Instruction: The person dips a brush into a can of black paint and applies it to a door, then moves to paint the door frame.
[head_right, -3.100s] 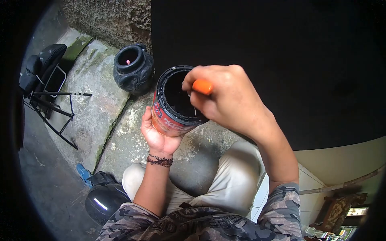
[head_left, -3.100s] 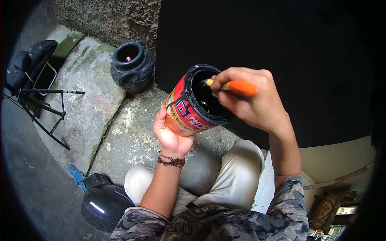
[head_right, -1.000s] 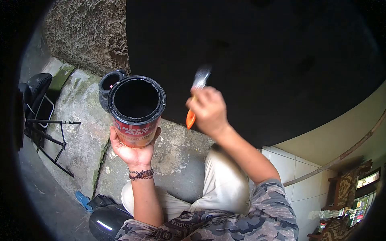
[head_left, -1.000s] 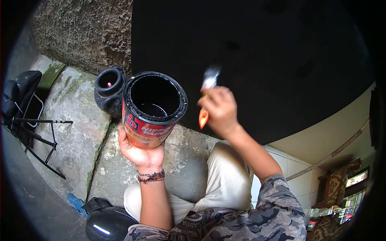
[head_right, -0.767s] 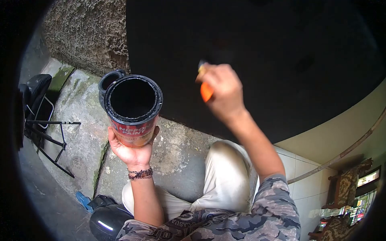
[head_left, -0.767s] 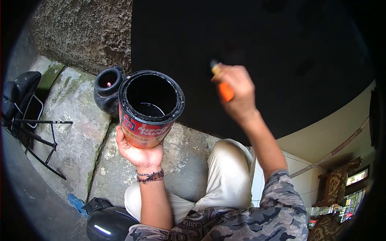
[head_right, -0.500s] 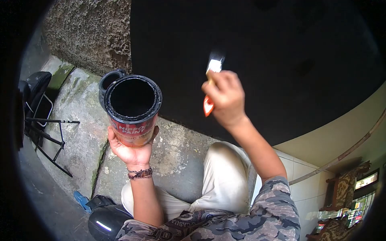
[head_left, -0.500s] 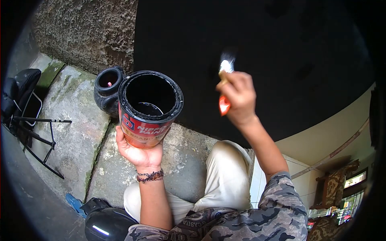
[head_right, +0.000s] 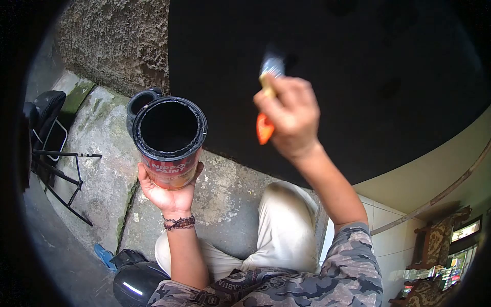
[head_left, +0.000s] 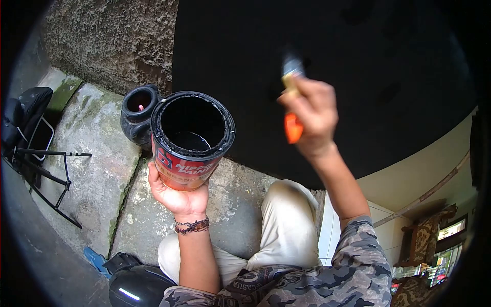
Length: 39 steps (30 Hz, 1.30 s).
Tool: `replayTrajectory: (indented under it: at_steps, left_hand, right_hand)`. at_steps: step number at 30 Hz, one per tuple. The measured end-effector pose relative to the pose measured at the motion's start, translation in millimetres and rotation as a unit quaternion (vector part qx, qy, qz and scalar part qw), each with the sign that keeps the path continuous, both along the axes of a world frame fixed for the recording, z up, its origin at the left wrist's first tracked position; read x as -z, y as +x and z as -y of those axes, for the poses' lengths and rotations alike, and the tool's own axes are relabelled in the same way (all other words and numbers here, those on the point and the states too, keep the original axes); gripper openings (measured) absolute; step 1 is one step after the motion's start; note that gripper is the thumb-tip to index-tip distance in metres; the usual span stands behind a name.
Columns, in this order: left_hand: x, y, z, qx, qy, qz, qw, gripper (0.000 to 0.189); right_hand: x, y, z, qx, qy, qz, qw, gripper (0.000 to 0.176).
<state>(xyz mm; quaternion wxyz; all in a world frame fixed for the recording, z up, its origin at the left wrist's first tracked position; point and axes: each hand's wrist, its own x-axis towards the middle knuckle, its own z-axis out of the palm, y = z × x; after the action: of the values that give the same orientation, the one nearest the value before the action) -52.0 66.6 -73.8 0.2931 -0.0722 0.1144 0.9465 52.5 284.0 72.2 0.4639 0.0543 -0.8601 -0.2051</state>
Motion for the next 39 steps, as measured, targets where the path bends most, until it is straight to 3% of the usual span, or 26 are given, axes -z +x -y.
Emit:
replayTrajectory:
  at_steps: [2,5,7,11,14,17,20,22,26,27,29,32,33,34,39]
  left_hand:
    - [-1.5,0.6,2.1,0.003,0.007,0.011,1.000,0.081]
    - [1.0,-3.0,4.7,-0.020,-0.002,0.008,1.000,0.080]
    - [8.7,-4.3,7.9,-0.024,-0.019,-0.024,0.999,0.079]
    - [0.4,-2.6,13.4,-0.019,-0.011,0.012,1.000,0.078]
    - [3.9,-3.3,8.9,-0.018,-0.009,0.010,1.000,0.078]
    - [7.0,-4.9,9.6,-0.019,-0.017,-0.002,1.000,0.077]
    - [6.0,-5.7,10.5,-0.021,-0.021,-0.004,1.000,0.077]
    - [-0.8,-3.7,14.1,-0.011,-0.001,0.021,1.000,0.077]
    - [-3.8,-2.4,19.7,-0.014,0.001,0.026,1.000,0.077]
    - [-3.0,-1.7,22.7,-0.012,0.037,0.035,0.999,0.068]
    - [-2.9,-1.5,24.5,-0.010,0.078,0.041,0.996,0.060]
    - [-6.1,0.8,24.0,-0.001,0.068,0.032,0.997,0.059]
    - [-10.4,1.7,19.9,-0.008,0.028,0.037,0.999,0.067]
    - [-13.0,1.7,18.7,-0.015,-0.011,0.044,0.999,0.075]
    - [-0.2,-2.7,20.3,-0.021,-0.015,0.027,0.999,0.075]
  right_hand:
    - [57.2,-7.8,-4.0,0.030,-0.028,0.125,0.991,0.015]
    - [103.3,-1.7,11.4,-0.042,-0.139,0.287,0.947,0.020]
    - [81.2,-11.1,4.1,-0.057,-0.105,0.258,0.959,0.021]
    - [-27.4,-26.6,-9.3,-0.039,-0.092,0.061,0.993,0.025]
    - [-36.4,-28.3,-3.1,-0.021,0.031,-0.041,0.998,0.025]
    - [22.3,-28.1,-3.3,0.045,0.006,0.070,0.997,0.017]
    - [90.2,-13.3,1.1,0.008,-0.108,0.246,0.963,0.019]
    - [83.5,-9.0,10.0,-0.010,-0.151,0.279,0.948,0.022]
    - [2.3,4.2,4.5,-0.003,-0.065,0.037,0.997,0.020]
    - [-12.3,5.8,0.7,0.018,-0.028,-0.028,0.999,0.019]
    - [-16.5,6.3,-2.2,0.046,-0.010,-0.042,0.998,0.020]
    - [28.6,6.7,-4.7,0.031,-0.069,0.167,0.983,0.028]
    - [34.0,8.8,1.2,0.017,-0.130,0.201,0.971,0.031]
    - [29.9,11.2,4.5,0.009,-0.132,0.176,0.975,0.031]
    - [-15.7,16.4,1.1,0.058,-0.030,-0.021,0.998,0.025]
